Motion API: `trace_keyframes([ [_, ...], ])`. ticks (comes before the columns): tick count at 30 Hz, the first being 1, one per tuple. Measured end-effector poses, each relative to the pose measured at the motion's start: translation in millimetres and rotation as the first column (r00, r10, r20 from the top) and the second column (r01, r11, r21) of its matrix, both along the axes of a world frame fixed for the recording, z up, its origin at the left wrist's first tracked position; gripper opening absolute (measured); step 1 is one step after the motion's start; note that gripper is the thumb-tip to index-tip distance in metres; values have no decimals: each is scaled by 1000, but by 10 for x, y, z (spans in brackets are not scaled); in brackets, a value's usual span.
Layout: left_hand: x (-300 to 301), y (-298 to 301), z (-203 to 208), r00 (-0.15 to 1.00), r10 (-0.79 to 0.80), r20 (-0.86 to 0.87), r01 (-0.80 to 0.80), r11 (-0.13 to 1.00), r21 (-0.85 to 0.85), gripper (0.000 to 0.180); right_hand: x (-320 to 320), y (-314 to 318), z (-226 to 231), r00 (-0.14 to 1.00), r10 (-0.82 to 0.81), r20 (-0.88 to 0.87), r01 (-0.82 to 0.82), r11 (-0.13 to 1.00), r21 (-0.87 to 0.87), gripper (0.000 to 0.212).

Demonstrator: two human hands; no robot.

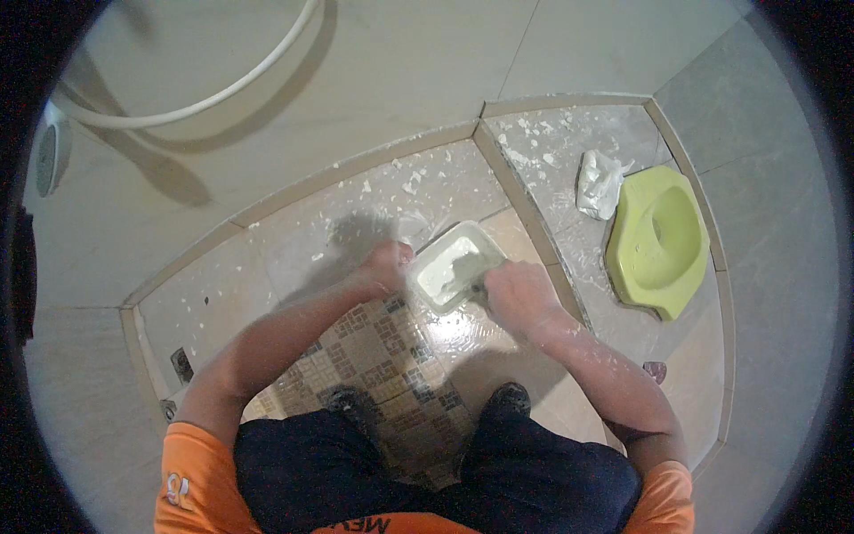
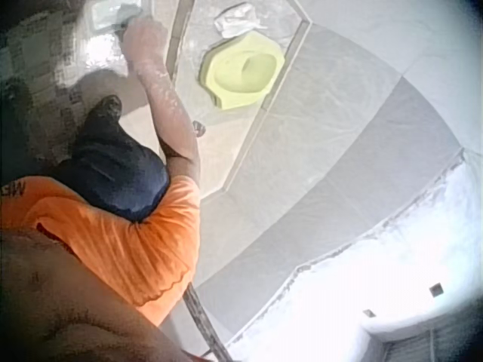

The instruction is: The person mixes white plaster in a container using a putty knife and then applies the mixture to the tiled bathroom wall.

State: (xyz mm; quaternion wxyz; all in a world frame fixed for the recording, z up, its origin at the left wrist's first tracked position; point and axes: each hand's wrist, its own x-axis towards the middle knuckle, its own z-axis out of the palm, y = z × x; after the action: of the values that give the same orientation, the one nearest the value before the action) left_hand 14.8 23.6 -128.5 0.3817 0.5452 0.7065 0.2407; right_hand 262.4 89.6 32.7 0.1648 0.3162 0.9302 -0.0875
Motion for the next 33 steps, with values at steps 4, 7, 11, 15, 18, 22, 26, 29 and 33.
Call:
trace_keyframes([
  [4,-53,-95,-139,992,81,101,-88,994,66,19,-119,-272,-33,999,47,28,-45,997,-66,19],
  [7,-45,-44,-1,997,31,73,-29,999,-24,24,-30,-528,-279,998,42,-38,-42,999,-4,24],
  [11,-62,-81,-44,1000,20,-5,-20,1000,3,24,-6,-586,-256,997,78,-15,-78,997,3,33],
  [15,-7,-84,68,994,102,33,-104,992,66,19,10,-552,-256,999,40,-31,-40,999,18,32],
  [18,-66,-57,174,997,71,-8,-71,997,-14,19,47,-526,-238,993,-47,-104,52,997,49,26],
  [22,-81,-19,348,999,-4,-43,-1,993,-121,21,129,-512,-308,997,-50,-65,53,998,45,27],
  [26,-95,-38,267,998,-4,-61,-2,996,-91,23,18,-400,-287,1000,5,-26,-4,998,62,27],
  [29,-48,-2,346,991,-73,-114,59,991,-120,24,-18,-221,-137,999,-37,-34,41,993,112,25],
  [33,-107,-58,273,987,-58,-150,45,995,-87,21,-39,-423,-171,997,41,-64,-34,995,94,24],
])
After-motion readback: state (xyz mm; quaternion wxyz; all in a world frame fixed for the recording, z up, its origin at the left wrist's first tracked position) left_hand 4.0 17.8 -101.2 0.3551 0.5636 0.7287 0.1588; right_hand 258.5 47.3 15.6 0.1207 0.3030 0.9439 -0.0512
